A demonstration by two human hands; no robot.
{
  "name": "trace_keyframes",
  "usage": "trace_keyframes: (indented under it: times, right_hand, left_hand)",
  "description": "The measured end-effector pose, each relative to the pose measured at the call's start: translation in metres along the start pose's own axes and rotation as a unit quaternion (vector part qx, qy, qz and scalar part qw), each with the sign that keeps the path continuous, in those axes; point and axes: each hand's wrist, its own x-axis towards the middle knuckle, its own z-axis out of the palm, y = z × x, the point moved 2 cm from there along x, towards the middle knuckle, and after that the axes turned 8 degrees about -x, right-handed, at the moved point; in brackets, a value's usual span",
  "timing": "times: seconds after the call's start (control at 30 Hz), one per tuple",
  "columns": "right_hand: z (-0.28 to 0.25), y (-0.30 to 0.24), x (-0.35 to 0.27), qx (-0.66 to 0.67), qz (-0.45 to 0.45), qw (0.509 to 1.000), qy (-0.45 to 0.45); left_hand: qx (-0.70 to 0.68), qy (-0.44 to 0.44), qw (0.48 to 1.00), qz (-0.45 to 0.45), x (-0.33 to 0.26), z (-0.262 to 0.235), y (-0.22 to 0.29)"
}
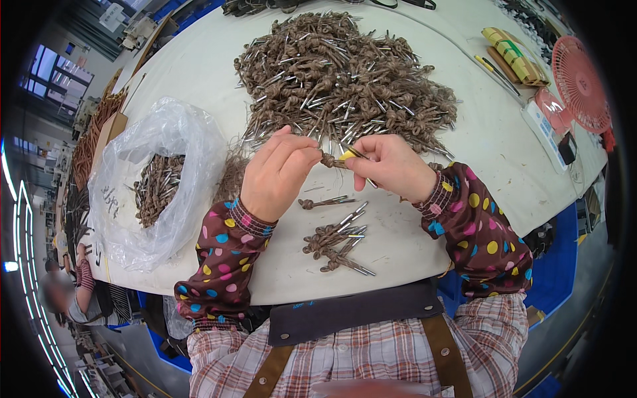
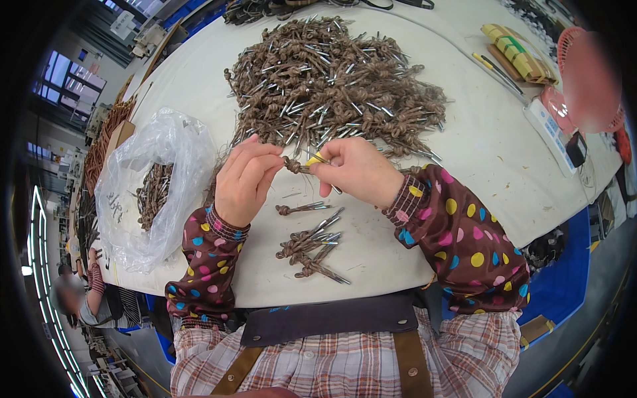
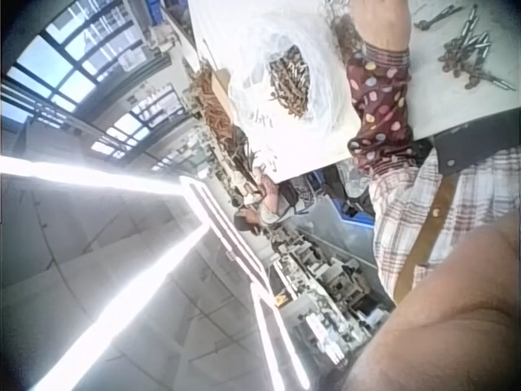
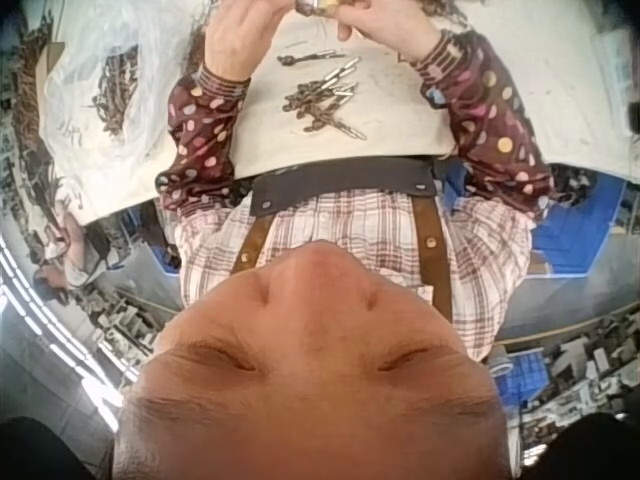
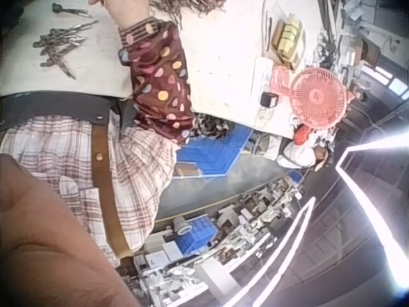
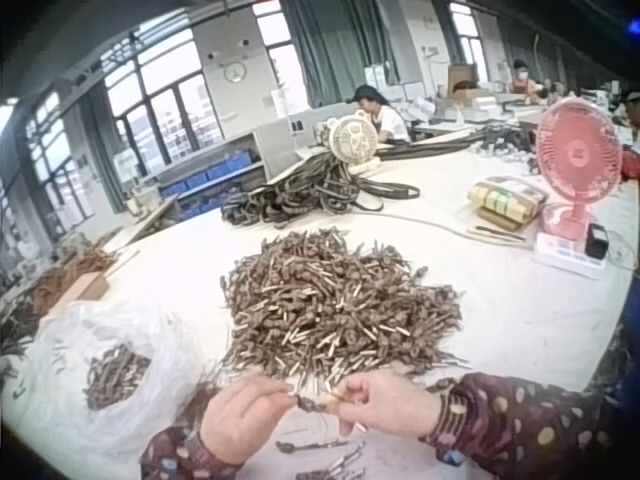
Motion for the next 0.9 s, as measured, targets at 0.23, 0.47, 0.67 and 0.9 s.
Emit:
trace_keyframes:
  times: [0.23, 0.47, 0.67, 0.9]
  right_hand:
    - [0.011, 0.016, 0.005, 0.042, -0.077, 0.995, -0.053]
    - [0.008, -0.001, -0.007, -0.231, -0.213, 0.927, 0.204]
    - [0.018, -0.008, -0.013, -0.315, -0.274, 0.882, 0.221]
    - [0.020, -0.009, -0.013, -0.366, -0.282, 0.853, 0.240]
  left_hand:
    - [-0.237, -0.007, 0.956, -0.173, -0.016, 0.015, -0.002]
    - [-0.174, 0.026, 0.978, -0.111, -0.018, 0.013, -0.006]
    - [-0.138, 0.036, 0.986, -0.089, -0.017, 0.016, -0.006]
    - [-0.103, 0.040, 0.992, -0.065, -0.013, 0.016, -0.003]
